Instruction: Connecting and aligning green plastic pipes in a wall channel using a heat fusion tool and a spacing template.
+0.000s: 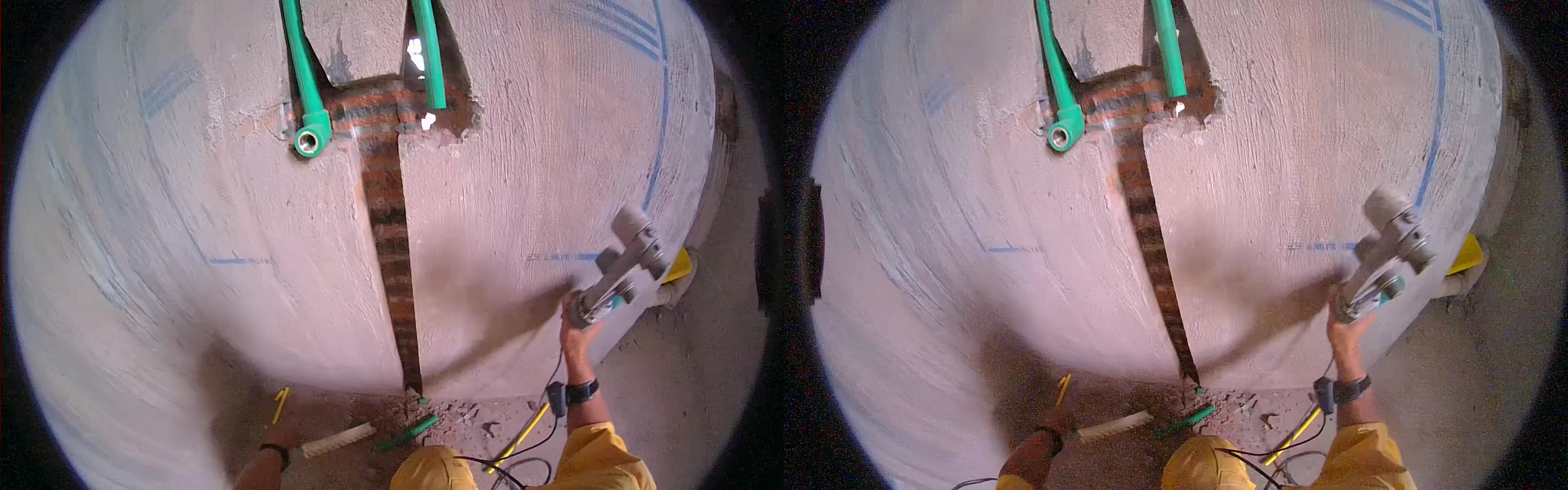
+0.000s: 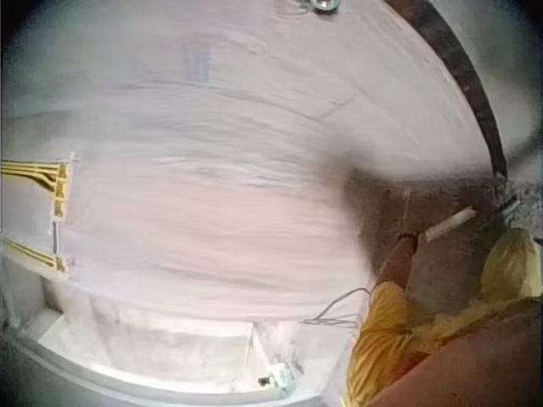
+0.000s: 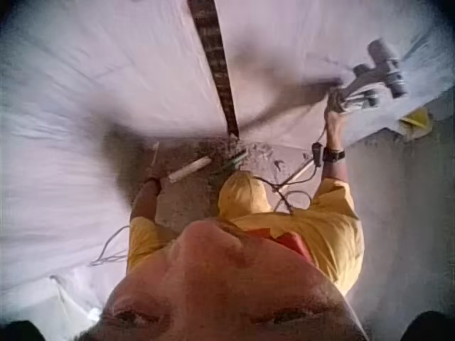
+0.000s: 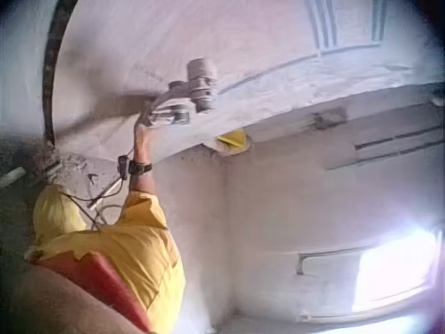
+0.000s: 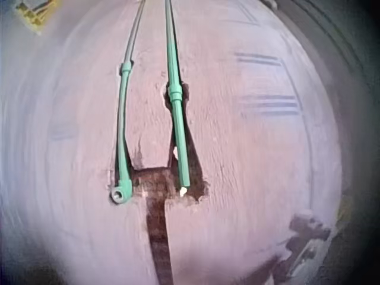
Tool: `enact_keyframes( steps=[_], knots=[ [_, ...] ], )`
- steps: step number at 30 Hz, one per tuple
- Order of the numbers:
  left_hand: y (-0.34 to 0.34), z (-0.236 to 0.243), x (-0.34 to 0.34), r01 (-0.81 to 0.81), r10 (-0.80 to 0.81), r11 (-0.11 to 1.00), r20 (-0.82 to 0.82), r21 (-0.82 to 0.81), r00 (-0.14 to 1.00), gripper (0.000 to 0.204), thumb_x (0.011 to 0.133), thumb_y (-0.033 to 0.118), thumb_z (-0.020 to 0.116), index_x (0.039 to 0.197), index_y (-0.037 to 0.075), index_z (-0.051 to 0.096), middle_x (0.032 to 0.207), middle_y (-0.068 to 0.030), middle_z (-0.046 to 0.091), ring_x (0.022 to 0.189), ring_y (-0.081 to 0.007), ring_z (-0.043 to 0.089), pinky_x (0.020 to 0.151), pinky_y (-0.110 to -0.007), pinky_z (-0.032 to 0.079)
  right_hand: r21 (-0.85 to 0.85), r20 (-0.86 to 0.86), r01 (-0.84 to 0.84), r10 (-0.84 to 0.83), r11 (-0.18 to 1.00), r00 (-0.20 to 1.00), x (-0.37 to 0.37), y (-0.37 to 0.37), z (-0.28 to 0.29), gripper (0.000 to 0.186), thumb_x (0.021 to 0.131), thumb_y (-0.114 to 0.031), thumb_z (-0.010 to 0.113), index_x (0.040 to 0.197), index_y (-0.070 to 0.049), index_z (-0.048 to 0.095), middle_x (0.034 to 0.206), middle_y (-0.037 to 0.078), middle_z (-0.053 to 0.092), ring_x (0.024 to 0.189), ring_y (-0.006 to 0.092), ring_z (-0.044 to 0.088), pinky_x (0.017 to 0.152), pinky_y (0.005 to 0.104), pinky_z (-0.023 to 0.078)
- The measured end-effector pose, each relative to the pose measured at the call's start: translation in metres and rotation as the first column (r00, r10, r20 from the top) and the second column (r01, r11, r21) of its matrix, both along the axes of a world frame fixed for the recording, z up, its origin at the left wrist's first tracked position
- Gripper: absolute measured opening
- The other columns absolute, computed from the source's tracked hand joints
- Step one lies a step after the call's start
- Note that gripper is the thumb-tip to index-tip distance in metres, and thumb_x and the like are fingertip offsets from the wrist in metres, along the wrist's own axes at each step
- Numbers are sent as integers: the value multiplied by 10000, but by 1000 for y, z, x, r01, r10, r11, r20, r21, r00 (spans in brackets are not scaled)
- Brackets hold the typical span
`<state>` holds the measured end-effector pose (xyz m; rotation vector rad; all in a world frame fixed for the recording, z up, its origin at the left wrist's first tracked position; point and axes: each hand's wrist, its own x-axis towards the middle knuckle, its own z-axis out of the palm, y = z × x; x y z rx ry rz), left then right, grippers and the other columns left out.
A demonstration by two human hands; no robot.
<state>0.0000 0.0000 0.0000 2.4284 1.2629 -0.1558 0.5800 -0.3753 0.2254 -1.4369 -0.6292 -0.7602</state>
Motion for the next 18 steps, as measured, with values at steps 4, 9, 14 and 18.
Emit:
enact_keyframes(
  steps=[4,9,14,18],
  knots=[
    [-58,86,158,136,-113,987,247,-80,962,357,1001,313,510,1164,38,668,1047,-201,699,966,-326,679,850,-441,515,-91,27,41,-39,995,999,59,-37,35,177,880,-112,742,904,-38,583,819,14,564,765,146,521,720,311,451],
    [-72,211,210,353,-339,930,600,99,724,252,956,234,610,1058,21,696,948,-163,715,809,-273,688,721,-376,527,25,-69,99,-97,995,993,33,-6,15,234,877,-155,761,930,-11,583,831,22,563,780,168,508,745,347,453],
    [-106,293,286,474,-416,864,773,171,480,211,924,206,660,979,8,708,884,-130,724,750,-210,689,668,-337,528,33,-130,116,-111,993,985,23,4,26,310,856,-160,786,1038,16,608,970,35,621,889,167,546,845,328,464],
    [-115,355,335,470,-689,669,717,576,103,181,886,207,688,890,28,704,798,-121,698,685,-258,675,613,-350,529,130,-121,88,-72,988,990,8,6,37,306,859,-139,774,1061,19,608,1015,46,625,918,170,545,850,329,458]
  ],
)
